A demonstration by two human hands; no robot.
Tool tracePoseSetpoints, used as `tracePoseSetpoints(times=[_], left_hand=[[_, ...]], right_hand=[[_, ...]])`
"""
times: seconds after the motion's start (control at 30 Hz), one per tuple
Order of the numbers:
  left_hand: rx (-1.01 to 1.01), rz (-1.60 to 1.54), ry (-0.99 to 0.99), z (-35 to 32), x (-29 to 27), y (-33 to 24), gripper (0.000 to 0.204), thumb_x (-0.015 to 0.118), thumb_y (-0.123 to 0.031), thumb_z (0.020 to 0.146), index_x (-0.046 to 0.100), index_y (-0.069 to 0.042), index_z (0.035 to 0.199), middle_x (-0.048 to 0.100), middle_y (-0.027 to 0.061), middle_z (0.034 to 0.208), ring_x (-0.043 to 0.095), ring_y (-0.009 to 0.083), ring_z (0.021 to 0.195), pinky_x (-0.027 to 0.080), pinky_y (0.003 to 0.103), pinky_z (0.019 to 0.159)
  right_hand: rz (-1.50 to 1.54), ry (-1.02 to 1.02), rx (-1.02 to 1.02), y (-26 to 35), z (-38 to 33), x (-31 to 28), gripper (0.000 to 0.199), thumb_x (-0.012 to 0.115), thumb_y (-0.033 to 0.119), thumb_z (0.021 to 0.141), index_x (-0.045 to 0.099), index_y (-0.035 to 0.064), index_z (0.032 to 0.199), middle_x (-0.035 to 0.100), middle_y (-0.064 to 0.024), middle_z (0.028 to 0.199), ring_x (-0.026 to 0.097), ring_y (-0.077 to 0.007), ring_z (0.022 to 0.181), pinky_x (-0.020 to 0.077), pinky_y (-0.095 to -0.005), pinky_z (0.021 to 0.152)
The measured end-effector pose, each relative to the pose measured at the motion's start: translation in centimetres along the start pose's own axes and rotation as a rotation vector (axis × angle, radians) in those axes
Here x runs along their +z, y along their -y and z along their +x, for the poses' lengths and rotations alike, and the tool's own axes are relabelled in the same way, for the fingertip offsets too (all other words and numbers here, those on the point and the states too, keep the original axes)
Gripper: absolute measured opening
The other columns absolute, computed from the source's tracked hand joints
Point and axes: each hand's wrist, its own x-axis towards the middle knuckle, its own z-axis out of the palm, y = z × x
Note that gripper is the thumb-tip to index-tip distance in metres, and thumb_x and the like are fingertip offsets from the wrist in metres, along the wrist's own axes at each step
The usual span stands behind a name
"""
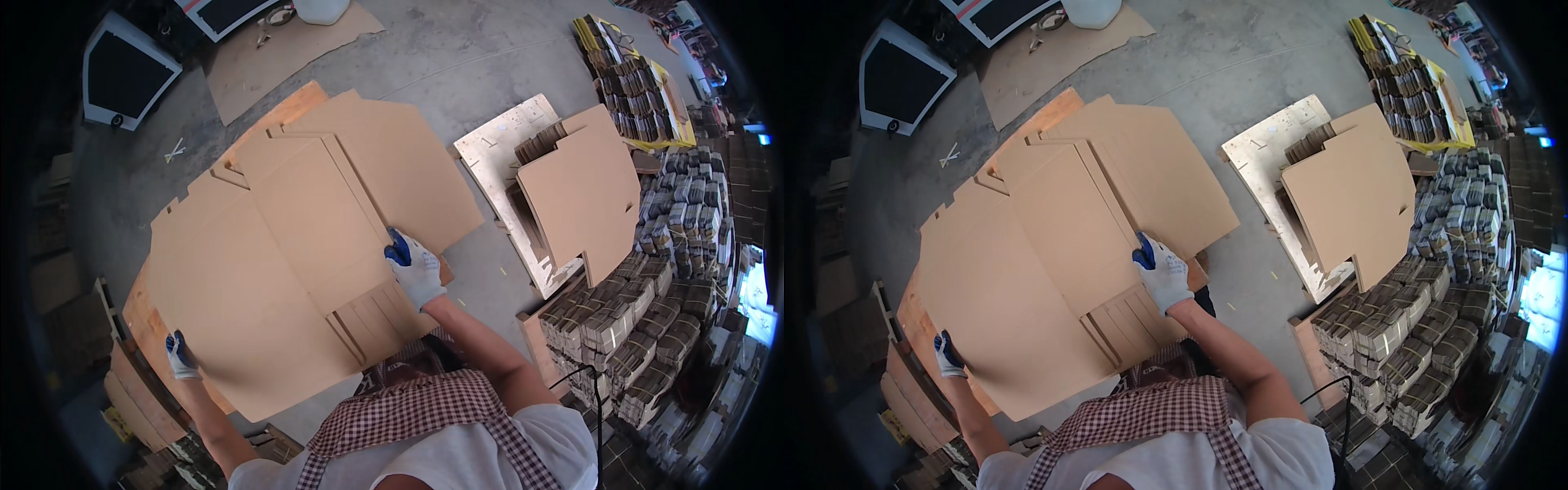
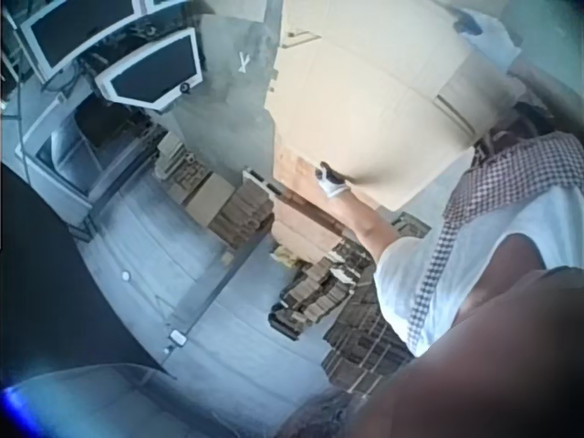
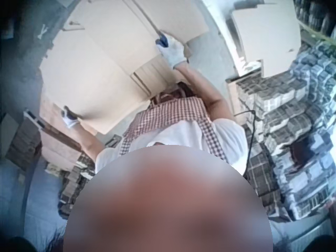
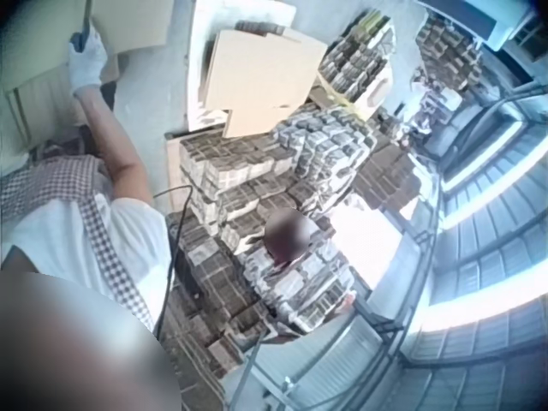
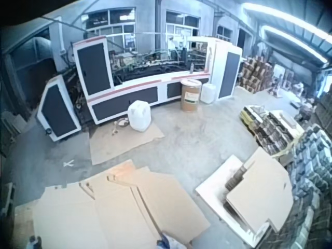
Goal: The person places a large flat cardboard sheet on a wooden workbench, then uses a putty knife to scoop white paste from a container and spread it evenly across the cardboard surface. The person repeats the spreading motion multiple times to cover a larger area.
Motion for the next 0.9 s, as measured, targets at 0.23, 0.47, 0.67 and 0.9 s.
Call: tracePoseSetpoints(times=[0.23,0.47,0.67,0.9], left_hand=[[-0.025,-0.005,-0.013,-1.1,1.1,0.1,0.032,0.063,-0.023,0.1,0.06,-0.001,0.123,0.068,0.0093,0.111,0.065,0.0222,0.095,0.055,0.036,0.08],[-0.03,0.006,-0.001,-1.1,0.9,1.0,0.031,0.064,-0.025,0.1,0.061,-0.002,0.122,0.068,0.0087,0.112,0.065,0.0214,0.095,0.054,0.036,0.08],[-0.057,0.066,-0.016,-1.1,0.9,1.1,0.032,0.064,-0.025,0.1,0.059,-0.003,0.124,0.067,0.0085,0.114,0.064,0.0209,0.097,0.053,0.035,0.081],[-0.093,0.022,-0.022,-1.5,0.9,1.2,0.03,0.062,-0.026,0.101,0.06,-0.005,0.122,0.068,0.0068,0.111,0.064,0.0197,0.096,0.053,0.035,0.081]], right_hand=[[-0.128,-0.025,-0.036,-0.3,0.0,-0.1,0.043,0.063,0.025,0.094,0.059,0.0123,0.135,0.067,-0.0134,0.116,0.065,-0.0336,0.103,0.0516,-0.0415,0.09],[-0.237,-0.047,-0.048,-0.5,-0.1,-0.5,0.039,0.063,0.024,0.094,0.061,0.0131,0.131,0.068,-0.0119,0.114,0.066,-0.0328,0.1,0.0525,-0.0424,0.087],[-0.217,-0.097,-0.082,-0.4,-0.1,-0.6,0.037,0.063,0.023,0.094,0.062,0.0134,0.13,0.068,-0.0109,0.114,0.066,-0.032,0.099,0.0528,-0.0424,0.086],[-0.445,-0.092,-0.313,-1.7,0.2,-0.8,0.035,0.06,0.02,0.095,0.063,0.0147,0.13,0.068,-0.0071,0.119,0.065,-0.0261,0.104,0.0504,-0.0414,0.09]])
